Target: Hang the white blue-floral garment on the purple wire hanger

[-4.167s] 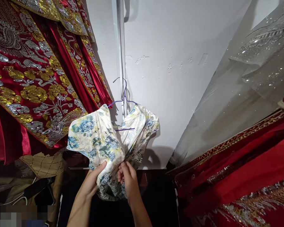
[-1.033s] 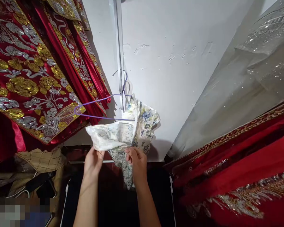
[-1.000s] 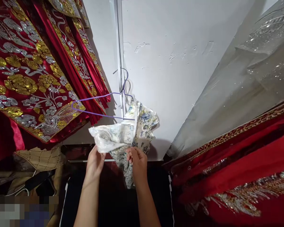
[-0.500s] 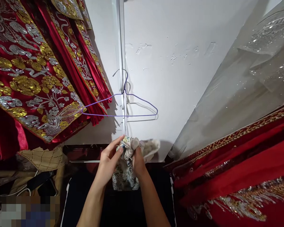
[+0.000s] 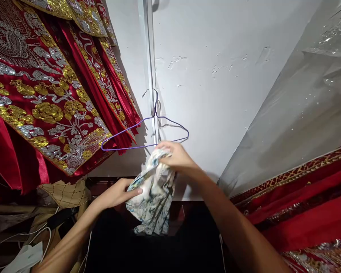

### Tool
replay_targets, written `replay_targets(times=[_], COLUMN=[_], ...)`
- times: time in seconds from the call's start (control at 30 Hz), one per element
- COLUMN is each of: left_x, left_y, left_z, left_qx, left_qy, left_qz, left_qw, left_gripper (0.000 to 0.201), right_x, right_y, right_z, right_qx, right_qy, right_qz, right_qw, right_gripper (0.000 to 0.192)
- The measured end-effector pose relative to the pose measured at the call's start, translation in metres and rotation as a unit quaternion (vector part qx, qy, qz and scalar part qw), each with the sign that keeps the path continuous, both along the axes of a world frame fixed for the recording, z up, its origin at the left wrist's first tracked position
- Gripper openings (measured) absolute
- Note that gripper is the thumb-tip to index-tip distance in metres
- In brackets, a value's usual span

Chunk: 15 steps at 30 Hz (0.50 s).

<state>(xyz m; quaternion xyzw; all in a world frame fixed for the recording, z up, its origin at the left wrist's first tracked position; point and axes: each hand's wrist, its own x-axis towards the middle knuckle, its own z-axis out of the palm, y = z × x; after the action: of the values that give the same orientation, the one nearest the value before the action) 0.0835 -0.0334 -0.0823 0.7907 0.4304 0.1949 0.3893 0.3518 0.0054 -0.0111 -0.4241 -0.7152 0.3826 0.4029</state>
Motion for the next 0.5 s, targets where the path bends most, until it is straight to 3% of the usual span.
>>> replay_targets(times=[0.07,0.13,0.27,0.37,0.5], left_x=[-0.015,-0.028,-0.044,-0.047,-0.042], left_y=[-0.003,-0.005,-0.005,-0.001,0.001], left_z=[-0.001,0.001,0.012,0.026,0.058], left_qx=[0.047,0.073,0.089,0.137,0.264], left_qy=[0.086,0.18,0.316,0.311,0.195], left_qz=[0.033,0.056,0.091,0.129,0.132], left_qw=[0.995,0.979,0.94,0.932,0.935], left_gripper=[0.04,0.034,0.019,0.026,0.026], right_x=[0.011,0.018,0.026,0.038,0.064], right_y=[0.022,0.042,0.061,0.056,0.036], right_z=[0.0,-0.012,-0.048,-0.058,-0.047], right_qx=[0.085,0.127,0.093,0.086,0.08], right_qy=[0.007,-0.027,-0.079,-0.072,-0.085], right_qz=[-0.05,-0.043,0.038,0.043,-0.005], right_qw=[0.995,0.991,0.992,0.993,0.993], right_gripper=[0.045,0.059,0.068,0.058,0.051])
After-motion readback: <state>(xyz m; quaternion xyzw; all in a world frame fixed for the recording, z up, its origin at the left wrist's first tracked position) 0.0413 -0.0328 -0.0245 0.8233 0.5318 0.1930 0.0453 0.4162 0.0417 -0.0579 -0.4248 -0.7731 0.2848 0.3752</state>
